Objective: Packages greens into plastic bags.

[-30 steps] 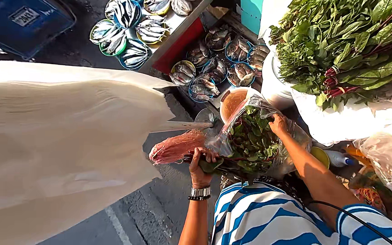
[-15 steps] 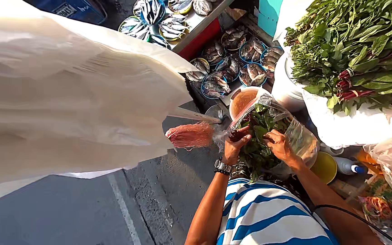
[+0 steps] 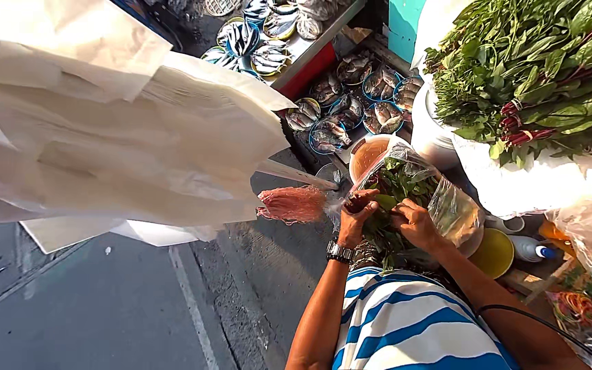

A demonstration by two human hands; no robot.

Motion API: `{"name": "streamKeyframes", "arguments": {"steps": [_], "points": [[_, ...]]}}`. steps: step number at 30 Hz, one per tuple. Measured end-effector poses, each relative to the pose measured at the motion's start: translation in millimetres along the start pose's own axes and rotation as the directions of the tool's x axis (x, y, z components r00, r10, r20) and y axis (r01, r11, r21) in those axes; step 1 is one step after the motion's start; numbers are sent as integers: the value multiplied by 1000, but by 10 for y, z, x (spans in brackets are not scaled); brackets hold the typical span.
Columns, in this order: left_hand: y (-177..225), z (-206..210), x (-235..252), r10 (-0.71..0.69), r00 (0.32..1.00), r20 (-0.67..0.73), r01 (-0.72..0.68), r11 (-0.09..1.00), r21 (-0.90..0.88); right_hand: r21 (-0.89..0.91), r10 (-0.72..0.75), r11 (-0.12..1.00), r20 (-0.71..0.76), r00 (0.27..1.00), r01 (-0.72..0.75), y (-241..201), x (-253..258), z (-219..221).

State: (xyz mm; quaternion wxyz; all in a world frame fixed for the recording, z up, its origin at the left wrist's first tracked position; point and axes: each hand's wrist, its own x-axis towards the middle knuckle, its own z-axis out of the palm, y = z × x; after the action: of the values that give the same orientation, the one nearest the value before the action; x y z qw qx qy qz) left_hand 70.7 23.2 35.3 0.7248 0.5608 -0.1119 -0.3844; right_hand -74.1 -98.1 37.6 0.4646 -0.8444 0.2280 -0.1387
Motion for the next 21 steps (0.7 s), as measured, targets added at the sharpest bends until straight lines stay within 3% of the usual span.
{"name": "streamKeyframes", "arguments": {"steps": [5, 11, 16, 18, 20, 21], "points": [[-57, 33, -12, 14, 990, -139, -23, 998, -63, -103, -37, 994, -27, 999, 34, -104, -165, -30], [-157, 66, -20, 30, 999, -45, -33, 998, -51, -241, 116, 967, 125, 985, -83, -369, -169, 57], [-138, 73, -30, 43, 999, -21, -45, 996, -76, -380, 28, 925, 94, 995, 10, -386, -179, 230], [-114, 30, -71, 18, 999, -45, -21, 997, -76, -330, -21, 941, 164, 986, 75, -335, -202, 302], [-99, -109, -105, -5, 997, -71, -1, 996, -90, -77, 18, 997, 362, 932, 11, -240, -185, 256], [-90, -207, -119, -9, 996, -93, 0, 996, -94, 105, 3, 993, 387, 922, -47, -126, -162, 249]]}}
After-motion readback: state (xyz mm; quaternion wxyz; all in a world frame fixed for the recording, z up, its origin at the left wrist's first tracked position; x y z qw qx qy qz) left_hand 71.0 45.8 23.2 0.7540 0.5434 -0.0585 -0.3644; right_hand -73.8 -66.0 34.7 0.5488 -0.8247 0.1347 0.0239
